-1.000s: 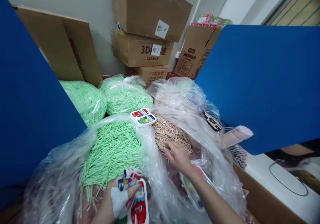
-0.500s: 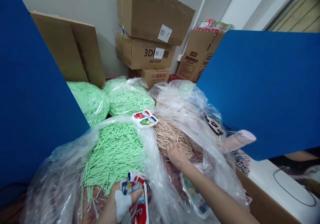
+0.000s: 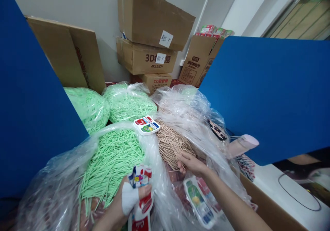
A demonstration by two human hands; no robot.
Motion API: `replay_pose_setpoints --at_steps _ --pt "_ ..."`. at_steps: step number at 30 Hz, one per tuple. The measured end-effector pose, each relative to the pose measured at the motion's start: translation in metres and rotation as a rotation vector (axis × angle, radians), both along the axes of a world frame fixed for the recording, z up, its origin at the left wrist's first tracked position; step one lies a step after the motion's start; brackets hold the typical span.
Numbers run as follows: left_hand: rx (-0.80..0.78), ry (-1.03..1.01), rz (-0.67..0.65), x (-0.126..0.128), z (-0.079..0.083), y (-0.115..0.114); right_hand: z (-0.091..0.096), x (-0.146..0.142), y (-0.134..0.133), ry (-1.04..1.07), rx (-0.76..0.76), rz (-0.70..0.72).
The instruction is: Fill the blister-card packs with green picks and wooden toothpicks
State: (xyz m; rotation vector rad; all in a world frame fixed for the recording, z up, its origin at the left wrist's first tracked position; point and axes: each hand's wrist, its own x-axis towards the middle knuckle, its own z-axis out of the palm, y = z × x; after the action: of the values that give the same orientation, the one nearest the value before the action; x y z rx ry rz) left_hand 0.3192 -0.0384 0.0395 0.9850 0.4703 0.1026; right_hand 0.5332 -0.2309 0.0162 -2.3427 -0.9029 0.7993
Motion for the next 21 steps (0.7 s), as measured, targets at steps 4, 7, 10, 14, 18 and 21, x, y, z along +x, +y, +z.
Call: replay_pose_setpoints --at_steps 4,7,10,14,18,21 --pt "-0.029 -0.166 -0.077 0.050 0.025 0.001 0.001 -0.010 -0.007 0.449 0.221 -0.040" --pt "-0.040 -0.272 -0.192 0.085 0.030 -0.010 0.007 -0.013 -0.007 0.893 0.351 -0.076" --pt "-0.040 -0.304 -0.312 0.106 0.025 -0.027 0.010 -0.015 -0.002 0.969 0.412 -0.104" --pt "-0.028 -0.310 -0.327 0.109 0.019 -0.036 0.005 -0.016 0.004 0.928 0.472 -0.186" --pt "0.096 -0.253 -0.128 0.089 0.012 -0.022 -0.001 -0.015 0.005 0.906 0.551 -0.323" --pt "0.204 -0.166 -0.015 0.066 0.002 -0.012 -0.002 -0.017 0.009 0.885 0.626 -0.430"
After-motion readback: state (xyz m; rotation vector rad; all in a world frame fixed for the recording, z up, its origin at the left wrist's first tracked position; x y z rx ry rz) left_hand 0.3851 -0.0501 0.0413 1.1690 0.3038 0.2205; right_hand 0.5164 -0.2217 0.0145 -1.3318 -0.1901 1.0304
